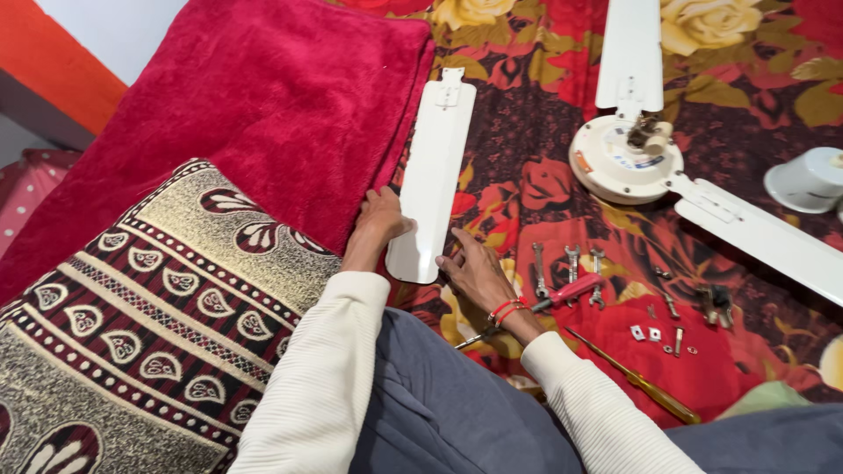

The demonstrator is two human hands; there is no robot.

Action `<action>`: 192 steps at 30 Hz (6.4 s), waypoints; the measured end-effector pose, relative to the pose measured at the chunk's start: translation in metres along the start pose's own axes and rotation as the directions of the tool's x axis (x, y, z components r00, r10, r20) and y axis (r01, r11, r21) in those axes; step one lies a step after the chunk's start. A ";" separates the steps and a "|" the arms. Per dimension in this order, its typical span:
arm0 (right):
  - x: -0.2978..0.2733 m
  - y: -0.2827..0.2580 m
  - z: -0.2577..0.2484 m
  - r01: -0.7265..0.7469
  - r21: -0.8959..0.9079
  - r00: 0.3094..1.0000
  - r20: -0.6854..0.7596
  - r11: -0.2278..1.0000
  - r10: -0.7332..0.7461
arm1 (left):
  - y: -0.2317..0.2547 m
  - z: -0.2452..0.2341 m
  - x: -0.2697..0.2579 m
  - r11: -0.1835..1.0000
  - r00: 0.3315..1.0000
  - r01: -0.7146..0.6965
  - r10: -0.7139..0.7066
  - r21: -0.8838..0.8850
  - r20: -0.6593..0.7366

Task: The person assembles a ceiling fan by attaching white blades to the central motor housing using a screwdriver and wrench. They tighten screws on each blade, then place the remaining blades aside.

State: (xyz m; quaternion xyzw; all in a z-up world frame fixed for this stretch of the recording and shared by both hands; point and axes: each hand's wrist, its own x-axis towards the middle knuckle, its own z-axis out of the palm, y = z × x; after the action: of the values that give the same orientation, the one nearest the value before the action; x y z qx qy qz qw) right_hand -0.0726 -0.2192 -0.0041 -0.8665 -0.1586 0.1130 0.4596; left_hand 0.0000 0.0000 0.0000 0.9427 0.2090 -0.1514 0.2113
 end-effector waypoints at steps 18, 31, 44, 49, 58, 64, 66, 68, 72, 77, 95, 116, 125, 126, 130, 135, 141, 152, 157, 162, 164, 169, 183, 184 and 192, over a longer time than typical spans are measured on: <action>-0.132 0.054 -0.219 0.092 -0.101 0.951 -0.285 0.991 -0.117 | 0.083 -0.003 -0.127 0.544 0.483 -0.839 0.733 -0.014 -0.479; -0.154 0.056 -0.207 0.003 -0.074 0.926 -0.376 0.997 -0.031 | 0.119 0.104 -0.196 0.697 0.683 -0.715 0.711 0.042 -0.168; -0.157 0.051 -0.200 0.177 -0.181 0.940 -0.261 0.967 -0.221 | 0.101 0.126 -0.175 0.776 0.776 -0.603 0.624 0.186 -0.088; -0.156 0.050 -0.196 0.202 -0.126 0.934 -0.273 0.971 -0.230 | 0.107 0.103 -0.192 0.749 0.717 -0.650 0.660 0.125 -0.223; -0.139 0.038 -0.181 0.236 0.358 0.945 -0.300 0.903 -0.129 | 0.167 0.052 -0.257 0.547 0.569 -0.818 0.726 -0.177 -0.387; -0.148 0.023 -0.194 0.350 0.480 0.877 -0.470 0.804 -0.101 | 0.201 0.051 -0.288 0.425 0.572 -0.817 0.681 -0.389 -0.457; -0.155 0.017 -0.209 0.355 0.435 0.872 -0.473 0.827 -0.125 | 0.208 0.056 -0.291 0.403 0.589 -0.800 0.673 -0.445 -0.448; -0.160 0.013 -0.226 0.265 0.339 0.879 -0.469 0.903 -0.082 | 0.210 0.063 -0.291 0.377 0.589 -0.793 0.678 -0.479 -0.440; -0.160 0.007 -0.269 0.222 -0.667 0.543 -0.521 0.711 -0.658 | 0.205 0.076 -0.280 0.547 0.741 -0.625 0.640 -0.557 -0.204; -0.127 0.003 -0.334 0.409 -0.334 0.676 -0.514 0.849 -0.528 | 0.199 0.095 -0.261 0.463 0.697 -0.683 0.643 -0.564 -0.317; -0.012 0.037 -0.366 0.410 -0.511 0.623 -0.448 0.755 -0.642 | 0.196 0.112 -0.250 0.423 0.639 -0.742 0.683 -0.520 -0.355; -0.001 0.035 -0.366 0.440 -0.551 0.594 -0.413 0.709 -0.690 | 0.197 0.112 -0.251 0.421 0.654 -0.731 0.657 -0.537 -0.375; 0.006 0.017 -0.383 0.471 -0.509 0.506 -0.513 0.721 -0.693 | 0.215 0.102 -0.234 0.332 0.630 -0.742 0.643 -0.582 -0.437; 0.007 0.016 -0.382 0.509 -0.462 0.517 -0.510 0.726 -0.687 | 0.222 0.099 -0.226 0.305 0.603 -0.765 0.648 -0.567 -0.465; 0.014 0.005 -0.379 0.588 -0.366 0.548 -0.475 0.721 -0.688 | 0.265 0.079 -0.177 0.222 0.502 -0.844 0.647 -0.489 -0.573; 0.013 0.000 -0.375 0.567 -0.344 0.562 -0.501 0.748 -0.657 | 0.339 0.057 -0.105 0.212 0.455 -0.871 0.688 -0.443 -0.565; 0.014 0.007 -0.374 0.550 -0.264 0.572 -0.572 0.793 -0.587 | 0.388 0.053 -0.053 0.212 0.438 -0.812 0.838 -0.543 -0.327; 0.040 0.054 -0.356 0.667 0.422 0.674 -0.692 0.614 -0.257 | 0.400 0.066 -0.063 0.228 0.382 -0.915 0.755 -0.332 -0.534; 0.051 0.058 -0.359 0.689 0.487 0.653 -0.738 0.537 -0.169 | 0.412 0.067 -0.065 0.247 0.471 -0.848 0.756 -0.469 -0.454; 0.059 0.056 -0.353 0.739 0.437 0.549 -0.832 0.513 -0.082 | 0.409 0.072 -0.062 0.127 0.405 -0.837 0.798 -0.532 -0.447; 0.063 0.055 -0.351 0.737 0.409 0.493 -0.870 0.538 -0.015 | 0.409 0.074 -0.062 0.111 0.413 -0.830 0.781 -0.546 -0.468; 0.073 0.062 -0.351 0.778 0.341 0.467 -0.876 0.528 -0.122 | 0.406 0.071 -0.063 0.119 0.428 -0.816 0.783 -0.566 -0.452; 0.051 0.078 -0.375 0.573 0.652 0.819 -0.482 0.496 -0.312 | 0.401 0.062 -0.086 0.195 0.562 -0.749 0.695 -0.633 -0.449; 0.050 0.077 -0.375 0.585 0.632 0.810 -0.487 0.508 -0.326 | 0.401 0.062 -0.088 0.183 0.556 -0.756 0.686 -0.629 -0.469; 0.038 0.049 -0.352 0.706 0.416 0.670 -0.656 0.573 -0.348 | 0.400 0.055 -0.091 0.363 0.695 -0.693 0.566 -0.623 -0.443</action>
State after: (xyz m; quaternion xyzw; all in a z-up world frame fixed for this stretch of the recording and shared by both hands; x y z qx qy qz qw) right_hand 0.0913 -0.4981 0.1470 -0.5576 -0.2449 -0.2197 0.7622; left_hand 0.0934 -0.3844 0.1203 0.7788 -0.1103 0.1152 0.6067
